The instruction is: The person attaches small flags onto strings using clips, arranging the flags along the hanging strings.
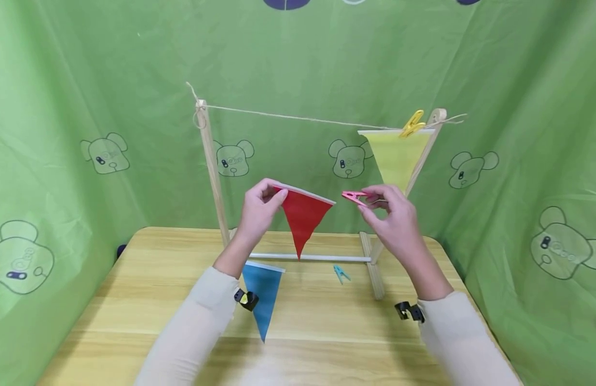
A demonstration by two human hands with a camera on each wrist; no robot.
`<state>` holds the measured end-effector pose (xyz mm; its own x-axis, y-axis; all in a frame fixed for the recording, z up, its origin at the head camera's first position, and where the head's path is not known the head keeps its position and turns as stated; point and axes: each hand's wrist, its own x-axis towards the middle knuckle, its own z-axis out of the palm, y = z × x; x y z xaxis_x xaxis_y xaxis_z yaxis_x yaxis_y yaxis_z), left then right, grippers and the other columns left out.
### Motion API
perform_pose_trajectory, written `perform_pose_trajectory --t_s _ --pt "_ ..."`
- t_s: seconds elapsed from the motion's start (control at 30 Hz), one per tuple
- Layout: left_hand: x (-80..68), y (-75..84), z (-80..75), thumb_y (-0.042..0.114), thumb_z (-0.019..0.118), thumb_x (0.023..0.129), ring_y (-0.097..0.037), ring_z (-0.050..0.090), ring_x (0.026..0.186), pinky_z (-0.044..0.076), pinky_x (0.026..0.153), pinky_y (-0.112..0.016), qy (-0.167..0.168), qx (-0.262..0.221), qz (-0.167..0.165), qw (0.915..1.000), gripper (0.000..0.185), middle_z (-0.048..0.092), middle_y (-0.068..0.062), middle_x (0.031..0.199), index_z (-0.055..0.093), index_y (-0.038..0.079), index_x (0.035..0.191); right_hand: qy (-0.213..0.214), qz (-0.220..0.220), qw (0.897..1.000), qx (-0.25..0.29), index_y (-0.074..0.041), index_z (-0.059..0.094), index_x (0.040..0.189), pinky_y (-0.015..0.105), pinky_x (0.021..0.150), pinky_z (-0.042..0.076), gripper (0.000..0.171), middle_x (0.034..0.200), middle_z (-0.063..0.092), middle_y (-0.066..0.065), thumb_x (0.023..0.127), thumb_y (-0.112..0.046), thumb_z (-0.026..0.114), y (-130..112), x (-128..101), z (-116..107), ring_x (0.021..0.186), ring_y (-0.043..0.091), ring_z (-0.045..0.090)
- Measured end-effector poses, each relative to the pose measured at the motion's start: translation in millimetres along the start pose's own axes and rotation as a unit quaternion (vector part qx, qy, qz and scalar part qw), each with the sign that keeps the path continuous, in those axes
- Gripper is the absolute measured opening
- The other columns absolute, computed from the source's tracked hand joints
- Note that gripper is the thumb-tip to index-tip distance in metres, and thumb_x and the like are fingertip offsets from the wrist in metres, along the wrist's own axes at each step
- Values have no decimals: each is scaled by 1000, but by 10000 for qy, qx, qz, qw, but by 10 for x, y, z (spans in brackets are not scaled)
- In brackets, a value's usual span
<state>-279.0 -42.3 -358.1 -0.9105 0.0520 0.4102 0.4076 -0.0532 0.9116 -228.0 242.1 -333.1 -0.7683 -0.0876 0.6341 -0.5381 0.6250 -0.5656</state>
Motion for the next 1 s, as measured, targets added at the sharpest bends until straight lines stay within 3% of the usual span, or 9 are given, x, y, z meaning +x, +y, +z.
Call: perform_pose_trajectory --t_s 0.77,1.0 --pt "234 336 43 7 68 98 -15 58 76 54 67 -27 174 -82 390 9991 13 66 -2 88 67 -2 107 177 -588 9980 -133 3 66 120 9 88 52 33 113 64 13 89 4 76 -235 318 -140 98 22 64" --pt "287 392 105 5 68 98 -14 57 73 54 67 -29 214 -158 527 9983 12 65 0 86 66 -3 106 368 -686 9969 -56 3 66 122 10 89 52 35 113 65 13 89 4 76 -303 393 -168 98 13 63"
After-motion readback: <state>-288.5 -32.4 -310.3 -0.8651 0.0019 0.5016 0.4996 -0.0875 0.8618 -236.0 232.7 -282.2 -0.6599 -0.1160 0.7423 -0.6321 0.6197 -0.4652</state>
